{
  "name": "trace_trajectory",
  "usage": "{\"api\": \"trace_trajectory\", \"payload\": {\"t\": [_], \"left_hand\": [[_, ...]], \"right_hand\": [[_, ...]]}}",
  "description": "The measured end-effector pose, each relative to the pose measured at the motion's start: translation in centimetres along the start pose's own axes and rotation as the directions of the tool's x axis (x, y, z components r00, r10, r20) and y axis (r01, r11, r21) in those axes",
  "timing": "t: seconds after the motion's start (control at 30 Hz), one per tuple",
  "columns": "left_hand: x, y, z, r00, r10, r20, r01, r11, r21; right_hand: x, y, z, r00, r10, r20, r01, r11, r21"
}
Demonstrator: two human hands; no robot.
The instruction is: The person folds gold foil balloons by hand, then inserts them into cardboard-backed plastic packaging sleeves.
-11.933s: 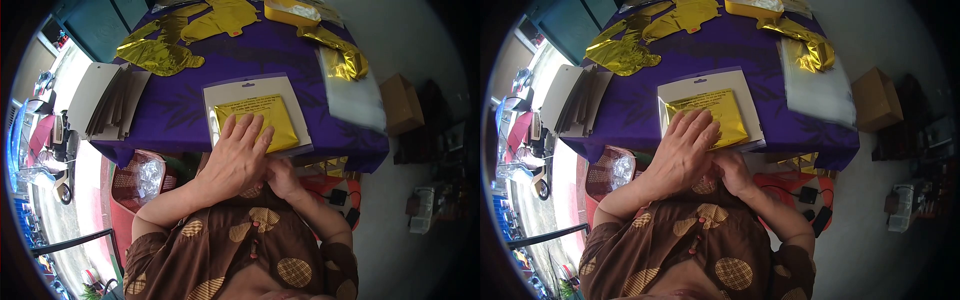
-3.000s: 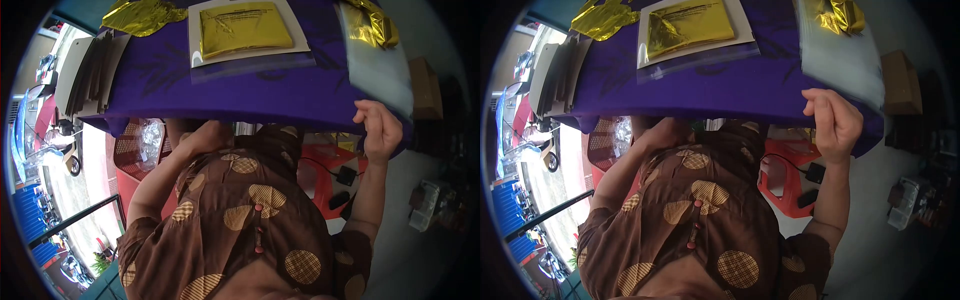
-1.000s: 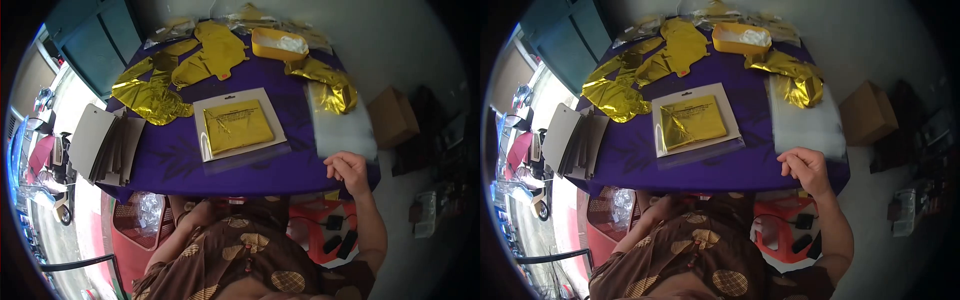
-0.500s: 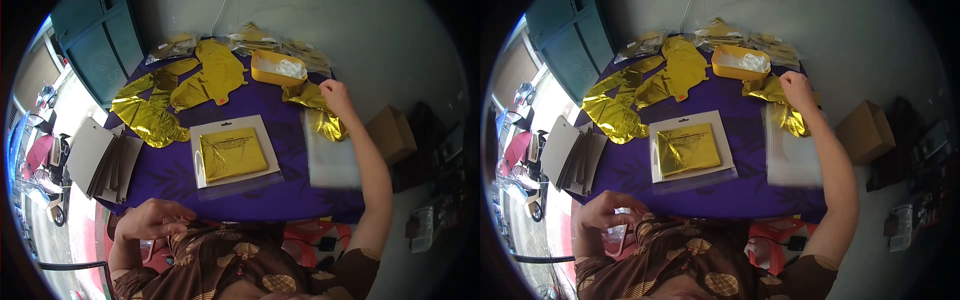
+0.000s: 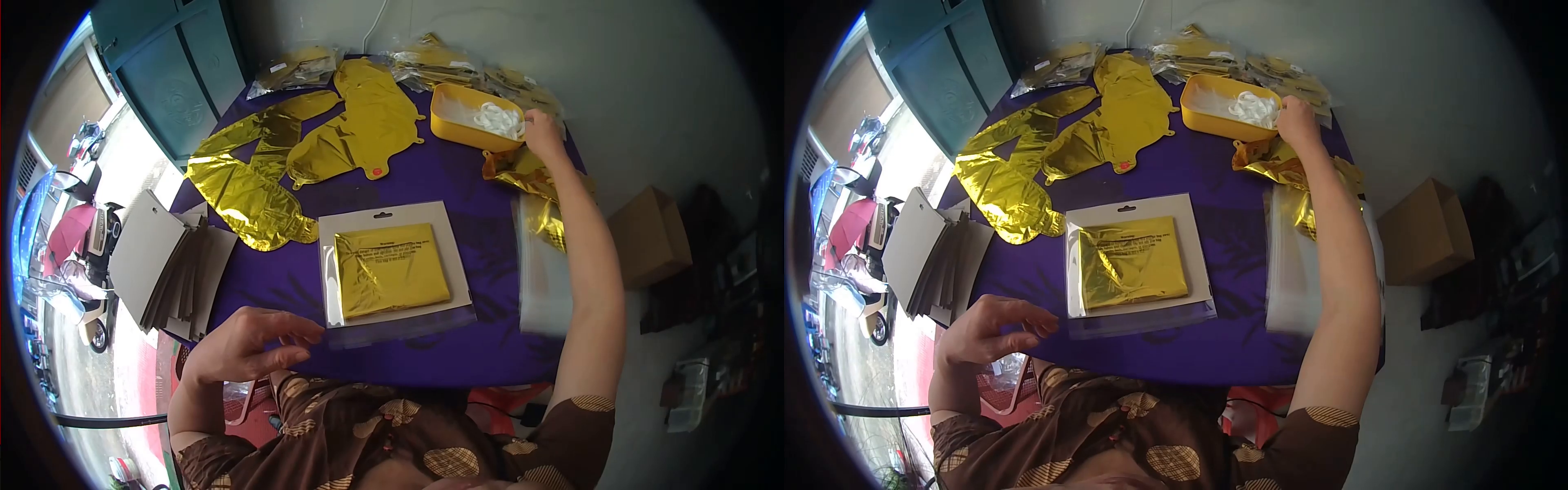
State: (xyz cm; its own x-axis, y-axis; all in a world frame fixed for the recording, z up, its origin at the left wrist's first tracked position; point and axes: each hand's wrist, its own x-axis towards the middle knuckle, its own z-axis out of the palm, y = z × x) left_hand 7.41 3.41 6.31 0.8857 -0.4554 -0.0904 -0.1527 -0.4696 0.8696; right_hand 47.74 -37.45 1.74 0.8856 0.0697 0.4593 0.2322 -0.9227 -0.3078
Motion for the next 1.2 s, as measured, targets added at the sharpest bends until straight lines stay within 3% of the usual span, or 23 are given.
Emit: {"api": "trace_trajectory", "payload": {"t": [0.1, 0.2, 0.3, 0.4, 0.47, 0.7, 0.8, 0.93, 1.07, 1.2], "left_hand": [[0.4, -0.2, -0.2, 1.0, 0.001, 0.004, -0.001, 1.0, 0.003], [0.9, -0.2, 0.0, 1.0, 0.023, 0.011, -0.023, 1.0, 0.013], [1.2, 0.1, 0.1, 0.999, 0.037, 0.014, -0.038, 0.999, 0.017], [0.9, 0.3, 0.2, 0.998, 0.068, -0.005, -0.068, 0.997, 0.027], [0.5, 0.4, 0.1, 0.996, 0.091, -0.024, -0.089, 0.995, 0.052], [2.0, 2.6, 0.2, 0.978, 0.185, -0.101, -0.127, 0.9, 0.417], [4.3, 2.8, 1.1, 0.938, 0.343, -0.038, -0.265, 0.787, 0.557], [7.9, 2.6, 3.7, 0.888, 0.443, 0.123, -0.415, 0.655, 0.632], [11.4, 1.5, 6.3, 0.852, 0.484, 0.198, -0.474, 0.556, 0.682], [13.9, -0.1, 8.0, 0.862, 0.487, 0.144, -0.417, 0.518, 0.747]], "right_hand": [[-0.4, -2.0, -0.8, 0.98, -0.147, -0.135, 0.147, 0.989, -0.009], [0.5, -4.5, -0.8, 0.961, -0.275, 0.018, 0.275, 0.962, 0.001], [1.1, -5.8, 1.7, 0.941, -0.339, -0.018, 0.337, 0.939, -0.072], [1.6, -7.3, 2.2, 0.955, -0.258, 0.15, 0.271, 0.959, -0.077], [1.7, -7.9, 2.5, 0.955, -0.265, 0.131, 0.281, 0.952, -0.123], [-0.8, -7.5, -1.5, 0.87, -0.489, -0.067, 0.439, 0.829, -0.346], [-5.8, -8.0, -6.4, 0.782, -0.568, -0.256, 0.534, 0.823, -0.195], [-16.9, -10.9, -12.8, 0.902, -0.369, -0.223, 0.407, 0.899, 0.159], [-27.3, -12.4, -16.0, 0.874, -0.435, -0.215, 0.474, 0.859, 0.191], [-32.8, -12.3, -16.0, 0.839, -0.522, -0.154, 0.544, 0.797, 0.263]]}}
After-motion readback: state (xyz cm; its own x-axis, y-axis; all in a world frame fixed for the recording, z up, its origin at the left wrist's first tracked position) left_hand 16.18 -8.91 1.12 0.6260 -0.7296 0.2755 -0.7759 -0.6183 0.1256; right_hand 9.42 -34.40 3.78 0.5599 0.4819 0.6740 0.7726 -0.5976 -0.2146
